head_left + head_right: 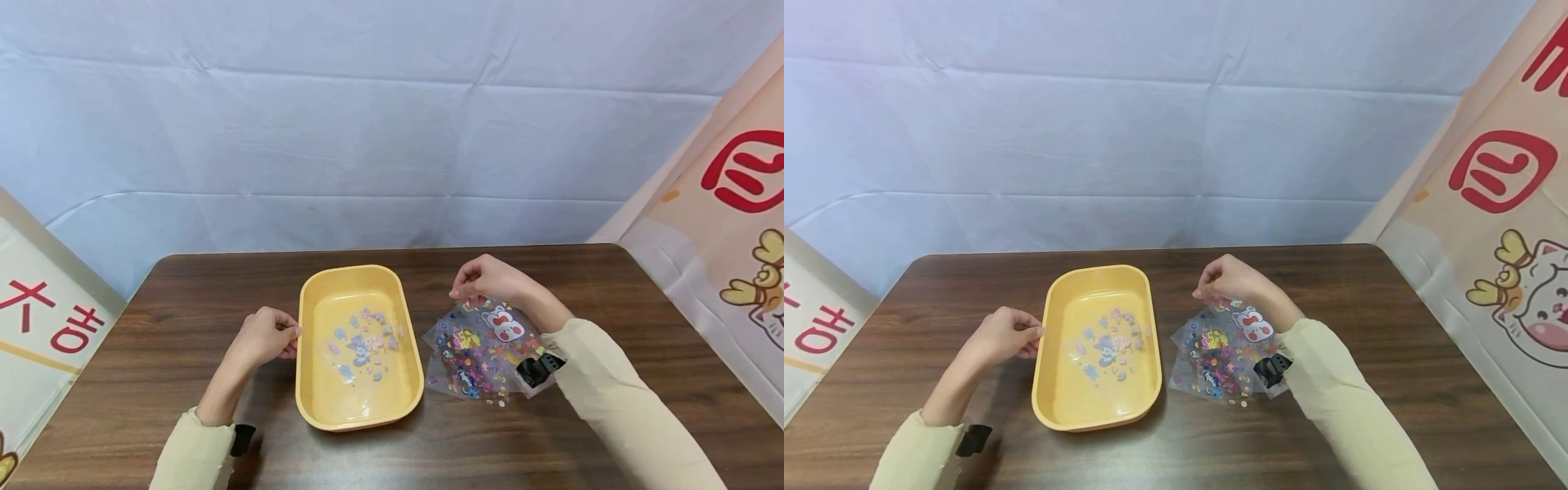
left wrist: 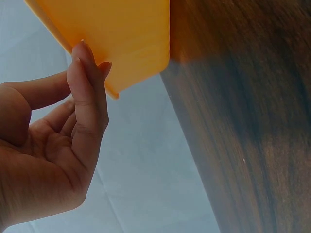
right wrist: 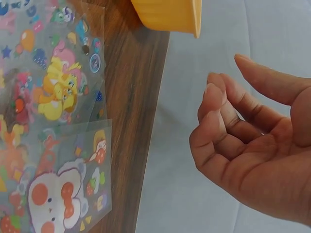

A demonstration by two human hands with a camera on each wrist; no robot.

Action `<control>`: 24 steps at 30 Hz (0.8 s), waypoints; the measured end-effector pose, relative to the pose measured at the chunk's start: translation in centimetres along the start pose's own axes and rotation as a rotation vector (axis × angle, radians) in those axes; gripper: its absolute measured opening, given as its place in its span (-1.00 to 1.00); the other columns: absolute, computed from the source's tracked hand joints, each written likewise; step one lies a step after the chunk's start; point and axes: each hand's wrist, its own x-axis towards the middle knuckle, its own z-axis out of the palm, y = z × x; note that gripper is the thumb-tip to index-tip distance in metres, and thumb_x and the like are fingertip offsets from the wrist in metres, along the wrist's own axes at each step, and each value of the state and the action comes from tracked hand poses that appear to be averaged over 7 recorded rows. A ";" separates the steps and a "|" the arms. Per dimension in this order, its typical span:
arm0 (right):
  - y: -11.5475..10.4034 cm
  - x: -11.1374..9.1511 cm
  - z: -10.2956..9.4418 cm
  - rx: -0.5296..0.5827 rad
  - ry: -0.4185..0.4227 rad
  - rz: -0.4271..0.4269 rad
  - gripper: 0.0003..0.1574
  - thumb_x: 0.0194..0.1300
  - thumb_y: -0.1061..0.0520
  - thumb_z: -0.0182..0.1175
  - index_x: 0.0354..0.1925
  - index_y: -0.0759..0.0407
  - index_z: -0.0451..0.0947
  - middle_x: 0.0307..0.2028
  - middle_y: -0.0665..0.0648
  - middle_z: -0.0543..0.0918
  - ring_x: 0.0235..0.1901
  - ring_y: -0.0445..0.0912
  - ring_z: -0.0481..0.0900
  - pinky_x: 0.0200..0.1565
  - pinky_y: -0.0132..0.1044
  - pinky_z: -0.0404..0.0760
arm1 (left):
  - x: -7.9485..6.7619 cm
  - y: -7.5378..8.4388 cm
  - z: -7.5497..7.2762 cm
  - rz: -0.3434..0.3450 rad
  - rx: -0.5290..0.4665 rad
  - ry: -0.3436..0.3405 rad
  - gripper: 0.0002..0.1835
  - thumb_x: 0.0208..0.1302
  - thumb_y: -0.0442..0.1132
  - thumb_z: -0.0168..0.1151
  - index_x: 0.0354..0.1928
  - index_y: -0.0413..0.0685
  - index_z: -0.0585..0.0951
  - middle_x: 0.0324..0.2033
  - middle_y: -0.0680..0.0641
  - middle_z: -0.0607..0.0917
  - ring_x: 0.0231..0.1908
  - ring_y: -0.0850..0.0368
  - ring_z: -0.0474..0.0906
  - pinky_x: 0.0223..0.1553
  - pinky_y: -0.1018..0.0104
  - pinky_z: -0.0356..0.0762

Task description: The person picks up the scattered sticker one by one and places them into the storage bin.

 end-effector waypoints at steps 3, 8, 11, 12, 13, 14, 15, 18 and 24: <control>0.4 -0.2 -0.1 0.007 -0.004 0.003 -0.81 0.21 0.22 0.18 -0.37 0.40 0.55 -0.60 0.11 0.54 -0.63 -0.10 0.41 -0.59 -0.32 0.43 | 0.0 -0.1 0.0 -0.001 0.000 0.000 -0.84 0.26 -0.39 0.10 -0.35 -0.38 0.62 -0.64 -0.06 0.60 -0.59 0.09 0.60 -0.48 0.22 0.63; 1.3 -0.5 0.0 -0.002 -0.013 -0.002 -0.85 0.22 0.25 0.16 -0.38 0.38 0.55 -0.56 0.18 0.54 -0.62 -0.10 0.41 -0.57 -0.30 0.45 | -0.1 -0.1 0.0 -0.002 -0.006 -0.004 -0.84 0.26 -0.39 0.11 -0.35 -0.38 0.62 -0.64 -0.07 0.60 -0.58 0.07 0.61 -0.48 0.22 0.63; 2.0 -0.6 0.1 -0.010 -0.024 -0.001 -0.85 0.22 0.27 0.14 -0.36 0.39 0.56 -0.53 0.19 0.56 -0.58 -0.06 0.46 -0.52 -0.23 0.48 | -0.1 -0.1 0.0 -0.002 -0.008 -0.003 -0.84 0.26 -0.39 0.11 -0.36 -0.38 0.62 -0.65 -0.07 0.60 -0.58 0.06 0.61 -0.48 0.22 0.63; 2.3 -0.6 0.1 -0.009 -0.029 0.000 -0.85 0.22 0.27 0.14 -0.36 0.40 0.55 -0.53 0.20 0.56 -0.58 -0.05 0.46 -0.52 -0.23 0.48 | -0.1 0.0 0.0 -0.002 -0.009 -0.003 -0.84 0.26 -0.39 0.10 -0.36 -0.38 0.62 -0.65 -0.07 0.60 -0.58 0.06 0.61 -0.48 0.22 0.63; 2.5 -0.7 0.1 -0.002 -0.034 0.008 -0.84 0.21 0.27 0.14 -0.35 0.41 0.55 -0.53 0.21 0.56 -0.58 -0.03 0.45 -0.53 -0.22 0.47 | -0.1 0.0 0.0 -0.001 -0.010 -0.004 -0.83 0.26 -0.39 0.10 -0.35 -0.38 0.62 -0.65 -0.07 0.60 -0.58 0.06 0.61 -0.48 0.22 0.63; 2.8 -0.7 0.1 0.004 -0.042 0.010 -0.83 0.21 0.28 0.14 -0.34 0.43 0.54 -0.53 0.22 0.56 -0.59 -0.02 0.44 -0.55 -0.21 0.46 | 0.0 0.0 0.0 0.000 -0.011 -0.005 -0.83 0.26 -0.39 0.10 -0.35 -0.38 0.62 -0.65 -0.07 0.60 -0.58 0.06 0.61 -0.48 0.22 0.63; 3.0 -0.7 0.2 0.013 -0.047 0.020 -0.83 0.21 0.28 0.13 -0.33 0.45 0.53 -0.54 0.24 0.56 -0.60 -0.01 0.43 -0.57 -0.21 0.44 | 0.0 0.0 0.0 0.000 -0.011 -0.005 -0.83 0.26 -0.39 0.10 -0.35 -0.38 0.62 -0.64 -0.07 0.60 -0.58 0.07 0.61 -0.48 0.22 0.63; 3.7 -0.8 0.4 0.040 -0.062 0.039 -0.85 0.20 0.32 0.11 -0.34 0.47 0.52 -0.55 0.23 0.54 -0.63 -0.04 0.39 -0.61 -0.24 0.40 | 0.0 -0.1 0.0 -0.002 -0.012 -0.009 -0.83 0.27 -0.39 0.09 -0.34 -0.39 0.61 -0.64 -0.07 0.60 -0.59 0.10 0.59 -0.47 0.22 0.63; 5.0 -0.9 0.8 0.061 -0.082 0.042 -0.86 0.19 0.41 0.01 -0.37 0.47 0.51 -0.48 0.19 0.56 -0.54 0.05 0.52 -0.44 -0.10 0.59 | 0.0 -0.1 -0.1 -0.002 -0.012 -0.016 -0.82 0.28 -0.38 0.08 -0.33 -0.40 0.61 -0.63 -0.07 0.60 -0.60 0.13 0.58 -0.46 0.22 0.63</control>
